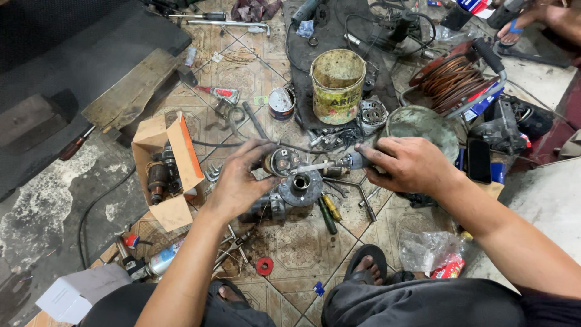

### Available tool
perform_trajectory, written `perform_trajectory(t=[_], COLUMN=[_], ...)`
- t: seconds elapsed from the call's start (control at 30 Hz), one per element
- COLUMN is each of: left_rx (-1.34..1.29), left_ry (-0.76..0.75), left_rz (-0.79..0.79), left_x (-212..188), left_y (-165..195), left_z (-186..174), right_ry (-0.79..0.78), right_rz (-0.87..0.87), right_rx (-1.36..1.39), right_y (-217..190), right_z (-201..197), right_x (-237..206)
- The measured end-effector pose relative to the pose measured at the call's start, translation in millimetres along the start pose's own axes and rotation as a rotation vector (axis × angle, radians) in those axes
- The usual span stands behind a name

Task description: The person sits on the floor and uses a screwdriver to adjust components on a cylindrical mechanical part. They repeatedly insert, turn, and remove the tool while rotating the part to access different areas.

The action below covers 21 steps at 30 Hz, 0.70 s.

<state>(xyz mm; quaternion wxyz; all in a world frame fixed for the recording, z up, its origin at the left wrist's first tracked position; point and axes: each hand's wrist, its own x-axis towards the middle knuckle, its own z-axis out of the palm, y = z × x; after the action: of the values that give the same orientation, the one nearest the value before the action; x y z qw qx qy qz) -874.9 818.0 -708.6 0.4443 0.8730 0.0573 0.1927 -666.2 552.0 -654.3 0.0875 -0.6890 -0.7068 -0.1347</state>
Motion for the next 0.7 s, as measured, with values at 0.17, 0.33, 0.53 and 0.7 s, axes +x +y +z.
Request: perform_trajectory(t=[0.17,0.33,0.53,0.7], left_rx=[0.038,0.033,0.036,0.003], left_ry=[0.007,0.012,0.01,0.012], left_rz=[0.008,0.037,0.013,-0.001], left_x=[-0.1,-0.3,1.2,1.9], left_y=[-1.0,-1.5,1.5,1.6], left_z=[-0.3,-0.3,-1.3,-1.2], right_ry=[-0.011,-0.002,-0.01,0.018], right_rz=[-0.009,-0.017,0.001,-0.001], right_rx=[-0.016,0.003,-0.031,-0.009], right_y=[-0.3,-0.6,2.8,3.7], right_z=[3.0,7.3,7.1,3.5], right_x=[-3.6,-6.0,-7.8,-7.6])
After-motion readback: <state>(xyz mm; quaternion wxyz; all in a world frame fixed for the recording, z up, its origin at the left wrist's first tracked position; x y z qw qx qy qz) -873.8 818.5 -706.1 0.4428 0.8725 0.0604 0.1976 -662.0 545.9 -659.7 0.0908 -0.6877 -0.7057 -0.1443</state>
